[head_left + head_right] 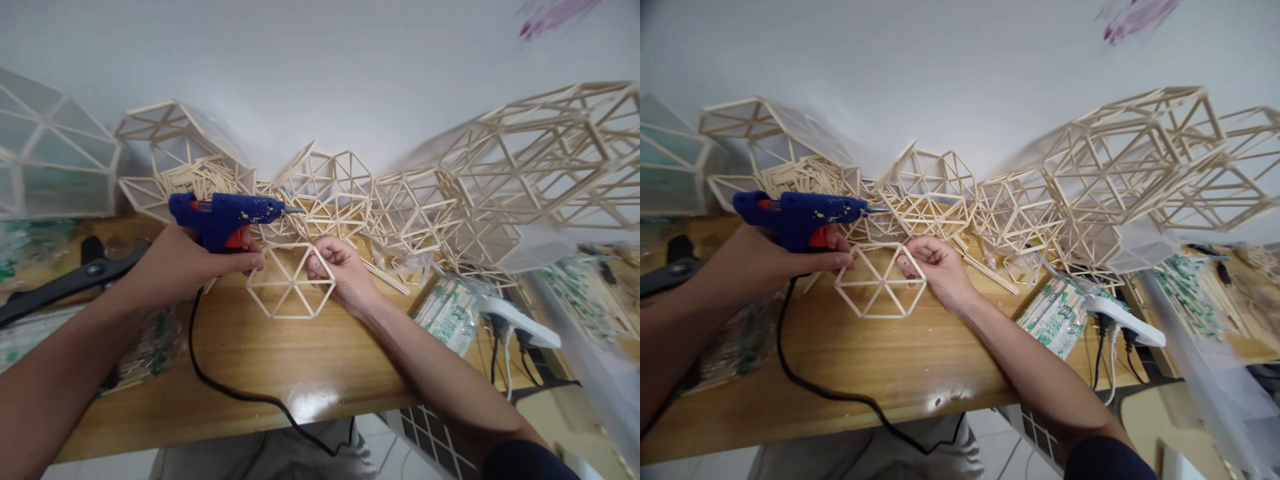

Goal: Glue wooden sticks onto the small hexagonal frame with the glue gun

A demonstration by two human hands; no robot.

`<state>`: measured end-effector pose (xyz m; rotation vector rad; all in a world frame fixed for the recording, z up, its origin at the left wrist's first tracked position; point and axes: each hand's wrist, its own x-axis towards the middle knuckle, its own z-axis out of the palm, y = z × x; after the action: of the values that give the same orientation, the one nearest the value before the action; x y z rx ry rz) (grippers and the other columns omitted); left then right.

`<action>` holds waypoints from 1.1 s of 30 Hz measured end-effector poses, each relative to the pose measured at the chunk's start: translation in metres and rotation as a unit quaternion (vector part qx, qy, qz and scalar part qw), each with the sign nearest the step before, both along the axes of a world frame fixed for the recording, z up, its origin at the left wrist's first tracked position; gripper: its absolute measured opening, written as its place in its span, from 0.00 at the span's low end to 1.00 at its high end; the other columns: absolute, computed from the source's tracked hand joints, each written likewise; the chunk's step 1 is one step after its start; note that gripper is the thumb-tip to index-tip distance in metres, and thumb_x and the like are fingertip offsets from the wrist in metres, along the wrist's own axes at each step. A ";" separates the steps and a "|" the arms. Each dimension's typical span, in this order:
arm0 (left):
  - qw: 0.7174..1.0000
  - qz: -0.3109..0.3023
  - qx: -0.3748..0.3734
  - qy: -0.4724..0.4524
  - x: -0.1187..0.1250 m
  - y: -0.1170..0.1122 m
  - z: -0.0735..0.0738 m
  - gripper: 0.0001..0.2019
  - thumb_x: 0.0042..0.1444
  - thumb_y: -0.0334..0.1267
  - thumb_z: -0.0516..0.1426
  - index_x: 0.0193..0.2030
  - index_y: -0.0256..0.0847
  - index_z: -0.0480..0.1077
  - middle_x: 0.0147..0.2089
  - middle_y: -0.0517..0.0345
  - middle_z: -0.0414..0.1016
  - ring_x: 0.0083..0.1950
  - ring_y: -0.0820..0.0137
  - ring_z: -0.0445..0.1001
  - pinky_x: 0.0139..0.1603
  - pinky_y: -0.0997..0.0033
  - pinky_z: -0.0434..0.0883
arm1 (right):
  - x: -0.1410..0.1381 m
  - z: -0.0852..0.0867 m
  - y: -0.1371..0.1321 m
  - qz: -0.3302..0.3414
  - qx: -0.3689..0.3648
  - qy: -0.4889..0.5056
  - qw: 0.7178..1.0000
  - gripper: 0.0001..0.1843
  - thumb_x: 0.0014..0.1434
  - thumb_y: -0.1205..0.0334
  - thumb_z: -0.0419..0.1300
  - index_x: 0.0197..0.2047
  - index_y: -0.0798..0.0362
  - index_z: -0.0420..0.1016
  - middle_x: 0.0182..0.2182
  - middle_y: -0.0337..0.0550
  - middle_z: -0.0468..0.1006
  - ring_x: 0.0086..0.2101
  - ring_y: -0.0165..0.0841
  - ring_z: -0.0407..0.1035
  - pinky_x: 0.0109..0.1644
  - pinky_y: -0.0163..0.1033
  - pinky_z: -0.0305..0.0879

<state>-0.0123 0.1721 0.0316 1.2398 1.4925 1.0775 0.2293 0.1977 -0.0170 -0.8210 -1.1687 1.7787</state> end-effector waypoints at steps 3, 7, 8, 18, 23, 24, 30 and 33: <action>1.000 -0.009 0.006 0.000 -0.002 0.000 -0.002 0.15 0.33 0.41 0.75 0.29 0.44 0.79 0.31 0.60 0.84 0.34 0.66 0.83 0.37 0.70 0.81 | -0.001 -0.001 -0.001 0.008 -0.001 0.019 1.000 0.19 0.51 0.52 0.81 0.33 0.49 0.76 0.26 0.30 0.76 0.25 0.23 0.67 0.31 0.29 0.66; 0.999 -0.023 0.024 0.013 -0.006 0.000 -0.005 0.14 0.36 0.42 0.75 0.29 0.43 0.80 0.32 0.59 0.85 0.34 0.67 0.83 0.39 0.71 0.81 | -0.002 -0.001 -0.001 0.022 -0.007 0.037 0.999 0.19 0.52 0.53 0.80 0.35 0.49 0.76 0.26 0.29 0.75 0.25 0.23 0.68 0.30 0.28 0.66; 0.999 -0.026 0.028 0.011 -0.006 0.000 -0.005 0.14 0.37 0.42 0.75 0.29 0.43 0.80 0.32 0.59 0.85 0.34 0.67 0.83 0.39 0.71 0.81 | -0.002 -0.001 -0.001 0.026 -0.007 0.039 0.999 0.19 0.52 0.52 0.80 0.36 0.48 0.75 0.26 0.29 0.75 0.25 0.23 0.68 0.29 0.28 0.66; 0.999 0.007 0.040 0.006 -0.005 -0.001 -0.006 0.16 0.37 0.44 0.76 0.30 0.43 0.78 0.32 0.58 0.84 0.34 0.65 0.83 0.37 0.69 0.81 | 0.004 0.011 0.000 0.124 0.000 -0.049 0.991 0.20 0.53 0.52 0.80 0.36 0.50 0.75 0.28 0.33 0.78 0.27 0.26 0.73 0.32 0.31 0.73; 0.999 0.007 0.033 0.017 -0.007 0.000 -0.009 0.17 0.37 0.46 0.76 0.30 0.43 0.78 0.33 0.57 0.85 0.36 0.64 0.84 0.39 0.68 0.80 | 0.009 0.012 0.004 0.116 0.015 -0.070 0.991 0.18 0.62 0.46 0.73 0.37 0.52 0.79 0.30 0.36 0.79 0.27 0.26 0.74 0.32 0.31 0.74; 0.999 0.005 0.036 0.020 -0.007 0.000 -0.009 0.17 0.38 0.46 0.76 0.30 0.43 0.78 0.33 0.58 0.85 0.36 0.65 0.84 0.39 0.68 0.80 | 0.010 0.012 0.005 0.109 0.008 -0.064 0.992 0.19 0.62 0.44 0.72 0.37 0.53 0.79 0.31 0.37 0.80 0.28 0.26 0.75 0.32 0.31 0.75; 0.998 0.027 0.056 0.018 -0.005 0.000 -0.006 0.16 0.38 0.44 0.75 0.29 0.45 0.76 0.31 0.60 0.84 0.34 0.65 0.83 0.38 0.68 0.79 | 0.010 0.014 0.004 0.119 -0.051 -0.037 0.991 0.32 0.65 0.30 0.62 0.40 0.55 0.82 0.32 0.45 0.83 0.31 0.32 0.78 0.36 0.36 0.77; 0.998 0.038 0.047 0.031 -0.003 0.000 -0.005 0.16 0.36 0.46 0.75 0.29 0.44 0.77 0.31 0.59 0.84 0.34 0.64 0.82 0.38 0.65 0.80 | 0.010 0.017 -0.001 0.116 -0.027 -0.055 0.991 0.23 0.59 0.43 0.75 0.45 0.53 0.82 0.35 0.42 0.85 0.35 0.32 0.80 0.39 0.36 0.78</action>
<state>-0.0154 0.1725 0.0271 1.3017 1.5613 1.1804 0.2393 0.1969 -0.0003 -0.8524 -1.3379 1.9815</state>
